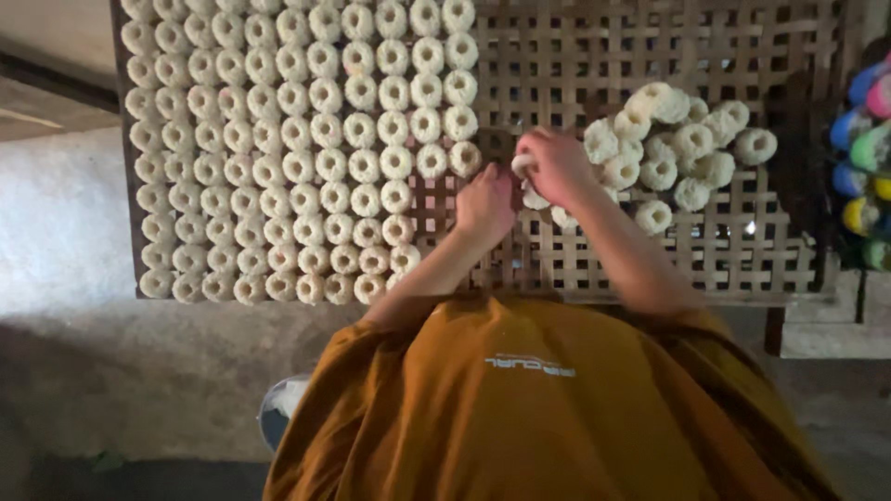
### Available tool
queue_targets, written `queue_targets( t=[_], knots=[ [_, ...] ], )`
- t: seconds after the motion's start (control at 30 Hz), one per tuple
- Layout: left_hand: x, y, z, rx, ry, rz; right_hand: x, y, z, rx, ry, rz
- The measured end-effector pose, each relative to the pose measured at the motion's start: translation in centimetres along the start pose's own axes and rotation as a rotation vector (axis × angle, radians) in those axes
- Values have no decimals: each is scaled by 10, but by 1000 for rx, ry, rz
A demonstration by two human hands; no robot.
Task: The person arranges white dough rings on a woven tray, then places colorful plastic bottle caps into a small woven basket. The person handles the dough rings and caps by hand without using tools.
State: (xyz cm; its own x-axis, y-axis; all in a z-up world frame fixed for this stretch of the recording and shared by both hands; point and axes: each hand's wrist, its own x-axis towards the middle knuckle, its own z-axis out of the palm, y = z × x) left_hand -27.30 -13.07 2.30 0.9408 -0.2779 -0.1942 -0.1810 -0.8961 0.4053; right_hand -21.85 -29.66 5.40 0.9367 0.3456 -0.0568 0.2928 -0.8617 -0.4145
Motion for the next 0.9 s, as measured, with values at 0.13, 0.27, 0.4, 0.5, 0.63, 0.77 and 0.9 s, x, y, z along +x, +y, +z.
queue_targets(
  t=[0.13, 0.27, 0.4, 0.5, 0.63, 0.77, 0.9],
  knots=[
    [17, 15, 37, -145, 217, 90, -13, 15, -19, 365, 313, 185],
    [15, 15, 25, -270, 151, 23, -22, 31, -19, 570, 376, 29],
    [-13, -18, -26, -364, -138, -295, -29, 24, 19, 674, 218, 71],
    [-41, -56, -55, -296, 24, -369, -27, 7, 52, 719, 117, 35],
    [-50, -83, -62, -117, 253, -296, -15, -24, 79, 624, -27, 24],
    [-51, -91, -47, -47, 390, -235, -13, -43, 84, 448, -51, 94],
    [-49, -96, -47, -34, 294, -294, -10, -58, 78, 460, 51, 31]
  ],
)
